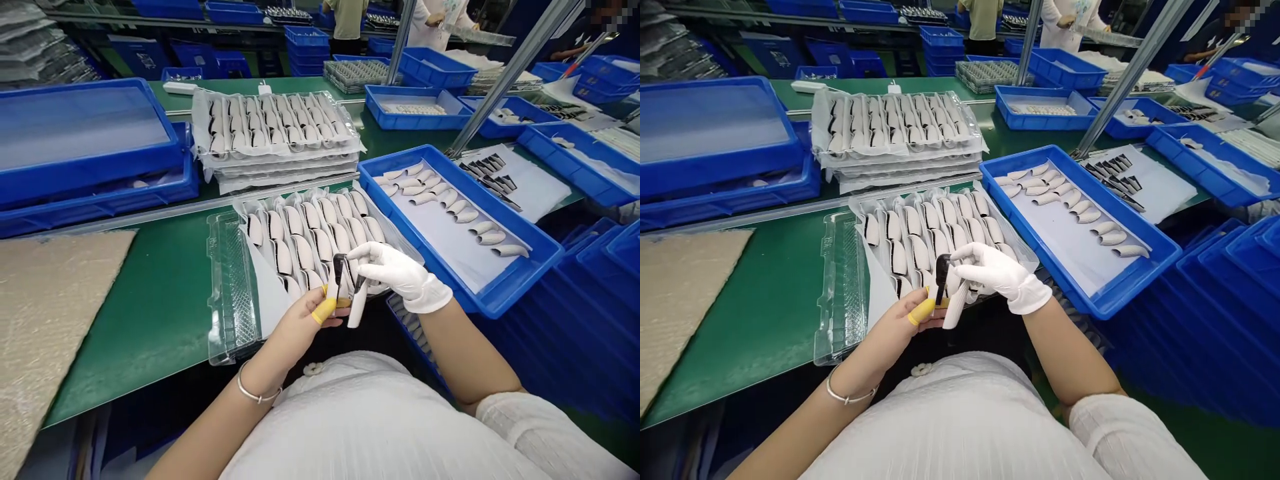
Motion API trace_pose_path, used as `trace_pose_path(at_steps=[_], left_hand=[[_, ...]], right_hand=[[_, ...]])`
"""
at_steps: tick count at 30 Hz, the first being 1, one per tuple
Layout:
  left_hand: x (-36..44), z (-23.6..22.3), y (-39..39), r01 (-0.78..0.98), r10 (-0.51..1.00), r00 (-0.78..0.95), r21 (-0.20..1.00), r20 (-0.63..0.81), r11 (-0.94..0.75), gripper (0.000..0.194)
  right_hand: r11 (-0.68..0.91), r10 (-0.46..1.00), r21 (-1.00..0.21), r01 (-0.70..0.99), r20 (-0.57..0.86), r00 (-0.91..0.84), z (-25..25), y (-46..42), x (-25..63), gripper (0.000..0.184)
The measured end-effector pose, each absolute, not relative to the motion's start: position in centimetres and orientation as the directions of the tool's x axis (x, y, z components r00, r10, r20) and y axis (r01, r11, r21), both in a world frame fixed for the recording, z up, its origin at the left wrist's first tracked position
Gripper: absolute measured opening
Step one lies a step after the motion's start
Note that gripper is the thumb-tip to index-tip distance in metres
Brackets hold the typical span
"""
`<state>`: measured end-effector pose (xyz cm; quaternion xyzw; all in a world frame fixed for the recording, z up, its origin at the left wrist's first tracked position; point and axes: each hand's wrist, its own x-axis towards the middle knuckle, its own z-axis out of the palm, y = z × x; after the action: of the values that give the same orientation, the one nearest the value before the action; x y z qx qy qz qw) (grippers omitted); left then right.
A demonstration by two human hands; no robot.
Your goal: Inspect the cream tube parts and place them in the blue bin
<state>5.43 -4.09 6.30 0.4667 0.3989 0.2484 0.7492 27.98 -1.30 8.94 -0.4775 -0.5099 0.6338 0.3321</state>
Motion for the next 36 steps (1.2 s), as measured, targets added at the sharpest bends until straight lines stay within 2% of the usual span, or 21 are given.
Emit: trace_pose_path(at_steps=[3,7,20,23,28,30,33,36], left_hand=[[5.2,6.8,-4.6,-0.029,0.697,0.597,0.857,-0.398,0.515,0.046],[5.3,7.3,-5.1,-0.007,0.645,0.639,0.836,-0.418,0.549,0.044],[5.8,7.3,-5.5,0.041,0.608,0.631,0.804,-0.481,0.593,0.048],[6.0,7.5,-5.5,0.026,0.632,0.599,0.802,-0.491,0.597,0.048],[6.3,7.5,-5.4,0.004,0.7,0.542,0.835,-0.464,0.55,0.049],[6.4,7.3,-5.4,-0.004,0.709,0.541,0.841,-0.453,0.541,0.052],[6.4,7.1,-5.4,-0.014,0.711,0.534,0.836,-0.458,0.549,0.056],[6.4,7.0,-5.5,-0.015,0.714,0.521,0.831,-0.468,0.555,0.057]], right_hand=[[-0.27,0.897,-0.963,0.007,-0.254,-0.363,8.9,-1.5,28.3,0.045],[-0.261,0.902,-0.965,-0.034,-0.231,-0.364,8.6,-1.9,27.7,0.039],[-0.202,0.929,-0.979,-0.018,-0.186,-0.319,8.2,-2.8,27.1,0.03],[-0.168,0.939,-0.985,0.038,-0.172,-0.298,7.9,-3.0,27.0,0.031],[0.106,0.971,-0.931,0.35,0.02,-0.24,7.8,-4.0,26.3,0.048],[0.163,0.968,-0.917,0.364,0.077,-0.238,7.8,-4.2,26.1,0.041],[0.123,0.978,-0.953,0.278,0.069,-0.195,7.5,-4.2,25.9,0.026],[0.147,0.986,-0.929,0.339,0.113,-0.12,7.2,-4.1,26.2,0.031]])
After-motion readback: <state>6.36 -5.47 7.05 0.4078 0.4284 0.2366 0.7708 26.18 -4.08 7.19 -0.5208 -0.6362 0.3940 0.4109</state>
